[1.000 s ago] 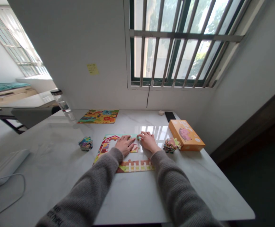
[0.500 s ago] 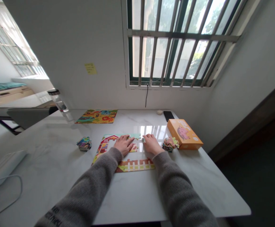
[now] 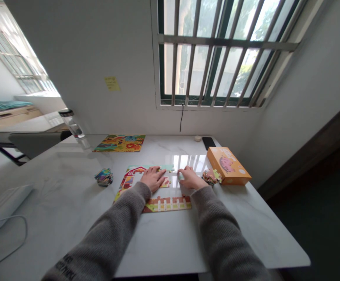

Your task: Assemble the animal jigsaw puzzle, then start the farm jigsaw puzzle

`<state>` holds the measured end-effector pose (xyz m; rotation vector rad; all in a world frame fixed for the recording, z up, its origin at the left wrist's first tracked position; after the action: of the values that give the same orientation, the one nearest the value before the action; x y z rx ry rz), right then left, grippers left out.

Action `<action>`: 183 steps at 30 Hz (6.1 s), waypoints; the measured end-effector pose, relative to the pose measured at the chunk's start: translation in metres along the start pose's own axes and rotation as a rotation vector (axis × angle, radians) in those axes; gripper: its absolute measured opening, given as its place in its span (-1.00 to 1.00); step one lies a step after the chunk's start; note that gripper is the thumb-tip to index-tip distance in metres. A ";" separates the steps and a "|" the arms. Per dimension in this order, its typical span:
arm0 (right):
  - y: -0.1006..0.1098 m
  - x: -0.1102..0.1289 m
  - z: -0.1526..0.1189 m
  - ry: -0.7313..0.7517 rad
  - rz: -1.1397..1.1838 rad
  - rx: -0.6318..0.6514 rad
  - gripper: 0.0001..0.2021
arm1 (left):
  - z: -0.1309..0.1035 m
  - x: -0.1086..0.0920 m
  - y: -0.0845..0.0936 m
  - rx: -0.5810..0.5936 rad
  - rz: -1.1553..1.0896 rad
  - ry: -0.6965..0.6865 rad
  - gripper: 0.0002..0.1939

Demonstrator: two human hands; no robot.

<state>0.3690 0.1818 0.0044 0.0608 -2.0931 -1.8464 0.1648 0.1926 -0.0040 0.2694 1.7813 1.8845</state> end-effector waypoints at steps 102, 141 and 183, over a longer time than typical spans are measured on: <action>-0.013 0.008 -0.014 0.103 0.234 -0.301 -0.55 | -0.061 -0.085 0.021 0.094 0.070 -0.341 -0.67; -0.025 0.042 -0.106 -0.024 0.900 -0.216 -0.55 | -0.162 0.130 0.034 -0.484 -0.957 0.304 -0.45; -0.017 0.044 -0.091 0.053 0.781 -0.296 -0.63 | -0.117 0.065 0.042 -0.063 -0.222 -0.182 -0.59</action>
<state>0.3501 0.0806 0.0064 -0.6705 -1.4597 -1.5847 0.0431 0.1243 0.0100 0.2039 1.5598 1.6991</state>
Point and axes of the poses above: each hand's wrist, its own z-axis towards the middle knuckle, its own y-axis out of the back of the hand, x = y × z, the point moved 5 cm from there along z, towards the middle knuckle, and after that the axes turned 8 degrees about x, right-handed, at the moved point
